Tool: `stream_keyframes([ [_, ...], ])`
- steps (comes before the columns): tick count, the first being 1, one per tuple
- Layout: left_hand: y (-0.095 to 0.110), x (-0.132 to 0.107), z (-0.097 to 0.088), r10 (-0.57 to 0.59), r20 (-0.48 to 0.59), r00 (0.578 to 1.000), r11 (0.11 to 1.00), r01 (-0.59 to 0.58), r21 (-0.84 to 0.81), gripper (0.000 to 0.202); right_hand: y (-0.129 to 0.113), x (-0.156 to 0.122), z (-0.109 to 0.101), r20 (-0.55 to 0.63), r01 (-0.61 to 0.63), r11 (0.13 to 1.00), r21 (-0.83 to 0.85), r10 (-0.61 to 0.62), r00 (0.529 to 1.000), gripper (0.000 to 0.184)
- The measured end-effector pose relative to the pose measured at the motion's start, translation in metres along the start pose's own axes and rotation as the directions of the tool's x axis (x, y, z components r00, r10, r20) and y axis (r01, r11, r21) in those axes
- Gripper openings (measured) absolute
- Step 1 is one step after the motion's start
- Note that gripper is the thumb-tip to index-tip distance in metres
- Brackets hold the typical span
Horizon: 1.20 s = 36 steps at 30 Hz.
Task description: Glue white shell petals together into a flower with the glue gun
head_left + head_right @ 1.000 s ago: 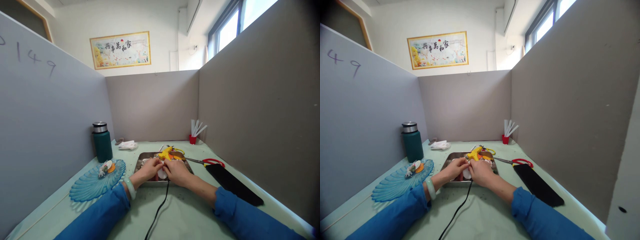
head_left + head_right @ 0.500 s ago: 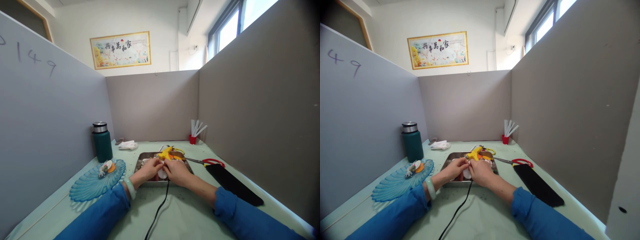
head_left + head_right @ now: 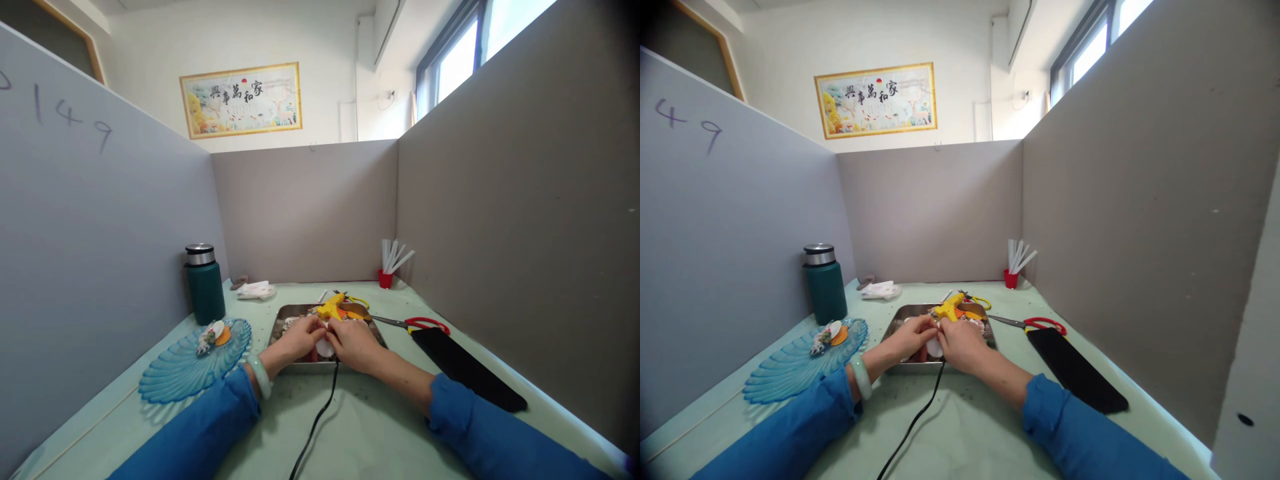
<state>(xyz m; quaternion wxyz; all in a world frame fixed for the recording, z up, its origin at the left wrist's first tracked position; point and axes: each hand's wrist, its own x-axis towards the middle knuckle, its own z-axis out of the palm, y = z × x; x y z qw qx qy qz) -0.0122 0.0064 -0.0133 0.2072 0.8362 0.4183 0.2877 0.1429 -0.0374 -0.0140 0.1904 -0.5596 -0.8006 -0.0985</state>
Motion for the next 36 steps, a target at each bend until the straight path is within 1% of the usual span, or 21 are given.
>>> stream_keyframes([
  [9, -0.0014, 0.0009, 0.0004, 0.014, -0.005, 1.0, 1.0, -0.014, 0.008, 0.021, 0.0008, 0.0003, 0.0007, -0.031, 0.015, 1.0, 0.003, -0.015, 0.999, 0.033],
  [15, -0.0014, 0.0007, 0.0003, 0.02, -0.004, 1.0, 1.0, -0.02, 0.014, 0.019, 0.0009, -0.0001, 0.0006, -0.009, 0.009, 1.0, 0.001, -0.009, 1.0, 0.033],
  [23, -0.0029, 0.0007, 0.0009, 0.02, 0.027, 0.999, 1.0, -0.019, -0.02, 0.019, 0.0015, 0.0003, 0.0026, 0.005, 0.005, 1.0, 0.009, -0.005, 1.0, 0.033],
  [36, -0.0014, 0.0013, 0.0009, 0.018, 0.023, 1.0, 1.0, -0.018, 0.012, 0.018, 0.0038, 0.0011, 0.0062, -0.012, 0.01, 1.0, 0.009, -0.01, 1.0, 0.032],
])
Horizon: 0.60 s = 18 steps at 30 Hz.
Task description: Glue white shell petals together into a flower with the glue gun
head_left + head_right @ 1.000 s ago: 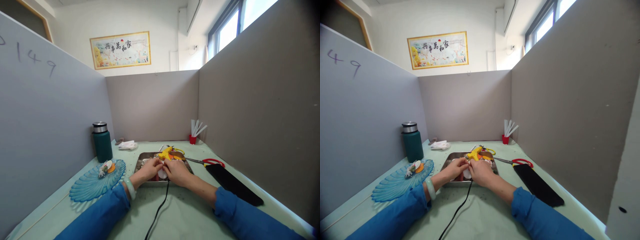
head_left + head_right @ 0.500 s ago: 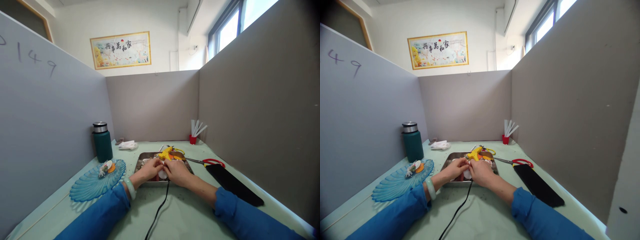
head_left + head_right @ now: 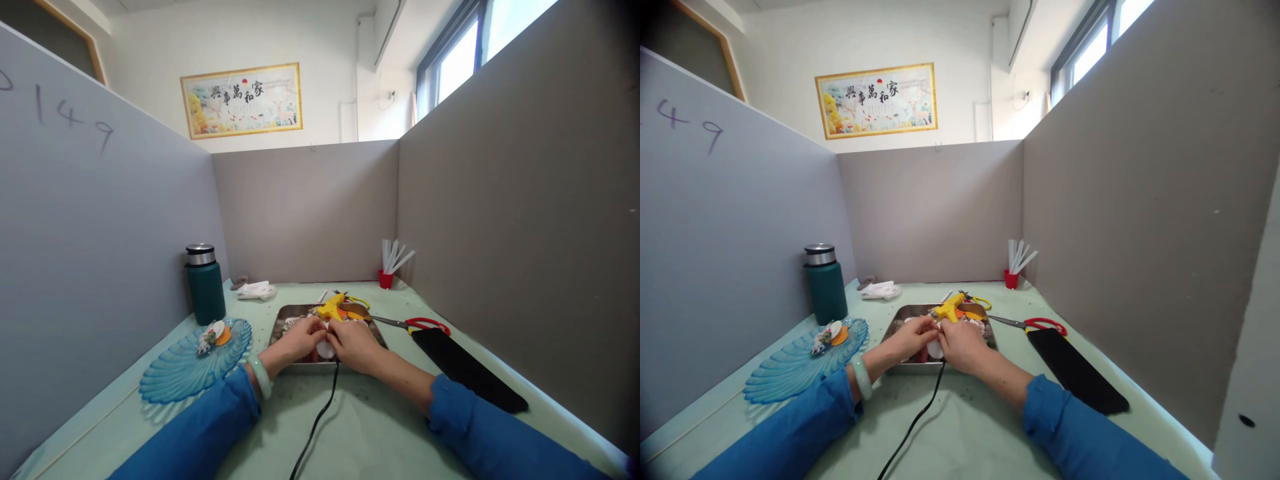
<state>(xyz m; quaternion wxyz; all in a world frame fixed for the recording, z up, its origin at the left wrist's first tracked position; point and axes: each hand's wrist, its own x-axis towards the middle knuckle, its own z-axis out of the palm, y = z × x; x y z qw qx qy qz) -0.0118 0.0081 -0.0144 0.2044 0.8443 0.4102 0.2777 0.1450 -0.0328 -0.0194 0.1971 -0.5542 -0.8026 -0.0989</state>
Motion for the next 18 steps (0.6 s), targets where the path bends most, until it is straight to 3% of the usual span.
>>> stream_keyframes([
  [18, 0.0016, -0.001, -0.0007, 0.01, -0.002, 1.0, 1.0, -0.01, 0.026, 0.019, -0.0011, -0.0001, -0.0021, 0.028, -0.006, 1.0, -0.011, 0.007, 1.0, 0.032],
])
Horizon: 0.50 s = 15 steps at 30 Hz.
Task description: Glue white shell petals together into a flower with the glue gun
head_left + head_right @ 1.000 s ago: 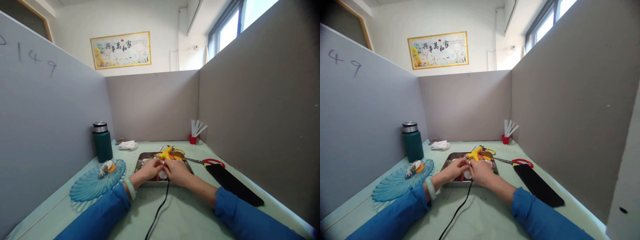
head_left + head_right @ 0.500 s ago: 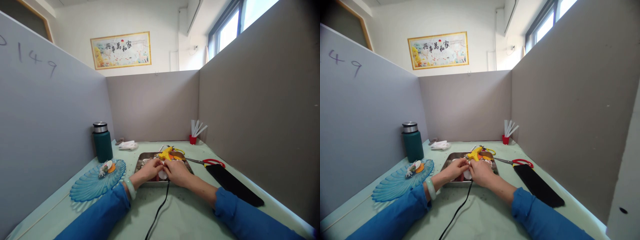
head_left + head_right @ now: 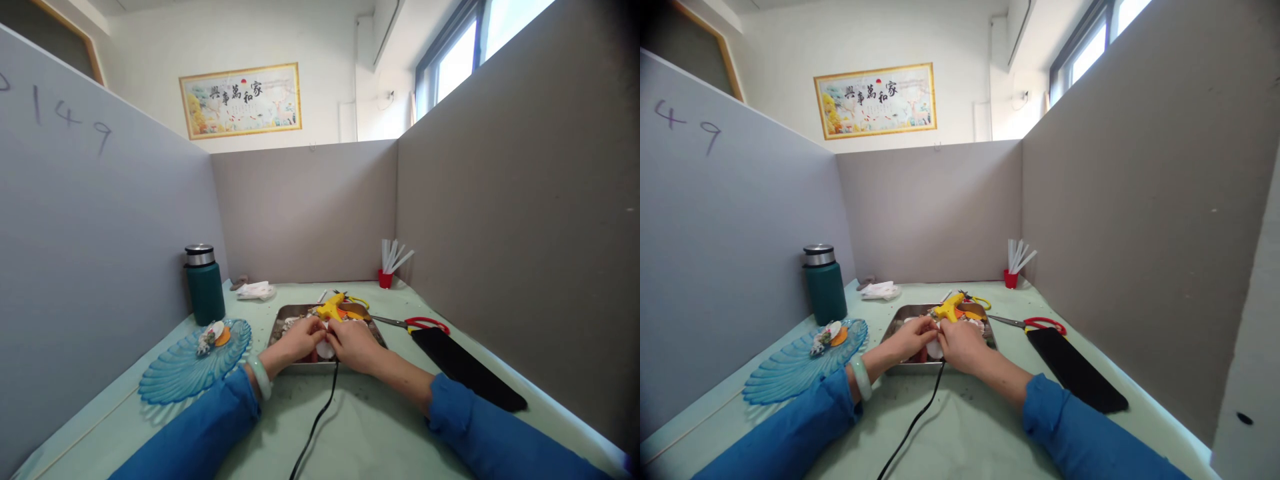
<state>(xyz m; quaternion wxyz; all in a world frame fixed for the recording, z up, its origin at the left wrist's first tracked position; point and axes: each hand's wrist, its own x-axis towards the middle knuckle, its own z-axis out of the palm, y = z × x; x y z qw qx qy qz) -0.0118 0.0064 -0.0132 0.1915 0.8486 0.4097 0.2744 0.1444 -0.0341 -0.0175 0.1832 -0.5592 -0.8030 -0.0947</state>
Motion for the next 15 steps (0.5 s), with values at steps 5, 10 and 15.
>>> stream_keyframes([
  [5, 0.0007, -0.0003, -0.0004, 0.002, -0.002, 1.0, 1.0, -0.002, 0.011, 0.018, 0.0, 0.0006, 0.0008, -0.006, 0.002, 1.0, 0.01, -0.002, 1.0, 0.033],
  [10, 0.0002, -0.0002, -0.0006, -0.004, 0.0, 1.0, 1.0, 0.004, 0.028, 0.019, 0.001, 0.0007, 0.0021, -0.011, 0.009, 1.0, 0.016, -0.009, 1.0, 0.032],
  [15, 0.001, -0.0012, -0.0011, -0.007, 0.006, 1.0, 0.999, 0.007, 0.034, 0.019, 0.0005, 0.0009, 0.0009, 0.009, 0.003, 1.0, 0.011, -0.003, 1.0, 0.031],
])
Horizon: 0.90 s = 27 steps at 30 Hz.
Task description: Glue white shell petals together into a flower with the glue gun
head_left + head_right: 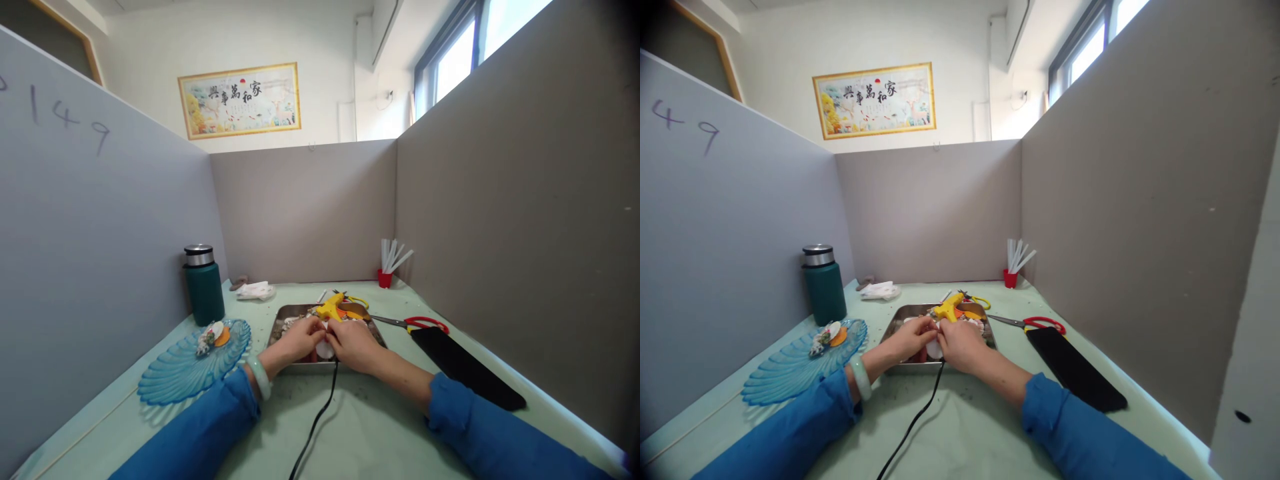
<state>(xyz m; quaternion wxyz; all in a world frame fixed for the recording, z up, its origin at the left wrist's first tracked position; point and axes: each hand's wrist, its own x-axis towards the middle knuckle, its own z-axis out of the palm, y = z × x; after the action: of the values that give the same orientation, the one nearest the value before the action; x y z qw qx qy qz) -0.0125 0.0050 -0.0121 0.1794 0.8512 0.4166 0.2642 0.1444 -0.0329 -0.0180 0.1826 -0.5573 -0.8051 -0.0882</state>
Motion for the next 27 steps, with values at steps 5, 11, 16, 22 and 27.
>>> stream_keyframes([
  [5, 0.0011, -0.0001, -0.0007, 0.007, 0.003, 1.0, 1.0, -0.007, 0.002, 0.019, -0.0016, -0.0004, -0.0017, 0.006, -0.005, 1.0, -0.003, 0.005, 1.0, 0.032],
  [11, 0.0034, -0.0008, -0.0012, -0.006, 0.005, 1.0, 1.0, 0.006, -0.01, 0.019, -0.0013, -0.0008, -0.0023, 0.002, -0.003, 1.0, 0.002, 0.003, 1.0, 0.032],
  [16, 0.0052, -0.0024, -0.0013, -0.028, 0.012, 1.0, 0.999, 0.028, -0.022, 0.019, -0.0008, -0.0002, -0.0013, 0.004, -0.008, 1.0, 0.009, 0.008, 1.0, 0.031],
  [22, 0.0023, -0.0012, -0.0003, -0.021, 0.01, 1.0, 1.0, 0.021, -0.012, 0.018, -0.0024, -0.001, -0.0039, 0.016, -0.015, 1.0, 0.006, 0.015, 1.0, 0.033],
  [27, 0.0032, -0.0011, -0.0012, -0.014, 0.006, 1.0, 1.0, 0.014, 0.006, 0.018, -0.0033, -0.0009, -0.0049, 0.028, -0.016, 1.0, -0.005, 0.016, 0.999, 0.032],
])
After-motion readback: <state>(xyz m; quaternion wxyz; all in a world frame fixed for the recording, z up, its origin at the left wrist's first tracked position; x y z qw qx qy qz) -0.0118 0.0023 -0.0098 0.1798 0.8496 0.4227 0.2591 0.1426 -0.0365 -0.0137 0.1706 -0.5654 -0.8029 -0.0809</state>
